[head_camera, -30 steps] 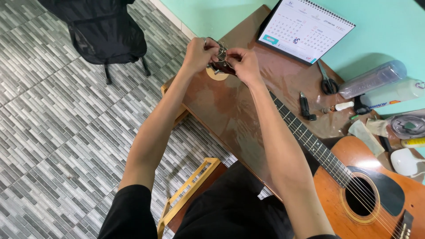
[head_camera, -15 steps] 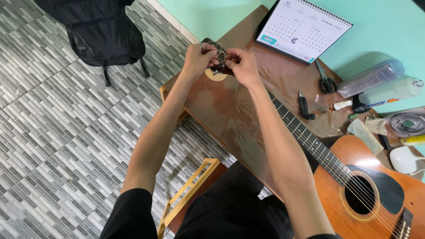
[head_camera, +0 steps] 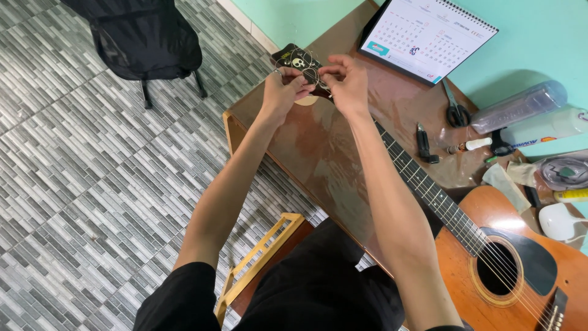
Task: The person tunes an acoustic guitar by turning the tuning pegs at the headstock and plucking strings to check pitch. They repeatedly adjust individual strings and test the sound by strumming.
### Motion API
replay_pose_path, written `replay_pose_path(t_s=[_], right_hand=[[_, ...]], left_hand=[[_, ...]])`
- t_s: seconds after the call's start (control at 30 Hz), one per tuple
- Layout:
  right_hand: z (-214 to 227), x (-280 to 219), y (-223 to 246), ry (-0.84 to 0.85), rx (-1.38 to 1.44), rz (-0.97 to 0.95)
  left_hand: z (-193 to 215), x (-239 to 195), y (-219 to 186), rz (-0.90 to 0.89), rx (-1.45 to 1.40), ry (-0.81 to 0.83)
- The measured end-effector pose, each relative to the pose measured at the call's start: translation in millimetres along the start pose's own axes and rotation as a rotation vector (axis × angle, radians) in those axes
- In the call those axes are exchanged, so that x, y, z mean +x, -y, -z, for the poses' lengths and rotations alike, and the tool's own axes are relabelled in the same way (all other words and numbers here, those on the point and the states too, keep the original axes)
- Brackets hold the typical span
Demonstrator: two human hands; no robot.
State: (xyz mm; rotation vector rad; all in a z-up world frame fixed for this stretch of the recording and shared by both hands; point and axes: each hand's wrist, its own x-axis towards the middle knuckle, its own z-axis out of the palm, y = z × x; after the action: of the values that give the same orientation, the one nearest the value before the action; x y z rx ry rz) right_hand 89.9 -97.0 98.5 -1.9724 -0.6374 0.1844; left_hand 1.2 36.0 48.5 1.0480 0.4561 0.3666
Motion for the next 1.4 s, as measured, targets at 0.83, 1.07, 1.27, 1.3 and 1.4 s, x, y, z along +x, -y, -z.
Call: replay_pose_path(t_s=[0.83, 1.07, 1.27, 1.3, 1.4], right_hand=[[-21.1, 18.5, -44.4, 0.004, -0.509, 0.204], [-14.7, 17.2, -37.7, 0.006, -0.394, 0.143], [-8.0, 21.8, -41.8, 0.049, -0.256, 0.091], [-6.3, 23.2, -42.1, 0.073, -0.227, 0.075], [1.5, 11.2, -4.9, 0.115, -0.051, -0.062]], left_hand=[[-1.9, 24.9, 38.7, -0.120, -0.044, -0.058], [-1.7, 16.1, 22.1, -0.093, -0.015, -0.045], [-2.1, 13.6, 18.4, -0.081, -0.014, -0.047], [-2.1, 14.2, 18.9, -0.077, -0.014, -0.052], [-7.1, -0.1, -9.1, 0.033, 0.031, -0.056]])
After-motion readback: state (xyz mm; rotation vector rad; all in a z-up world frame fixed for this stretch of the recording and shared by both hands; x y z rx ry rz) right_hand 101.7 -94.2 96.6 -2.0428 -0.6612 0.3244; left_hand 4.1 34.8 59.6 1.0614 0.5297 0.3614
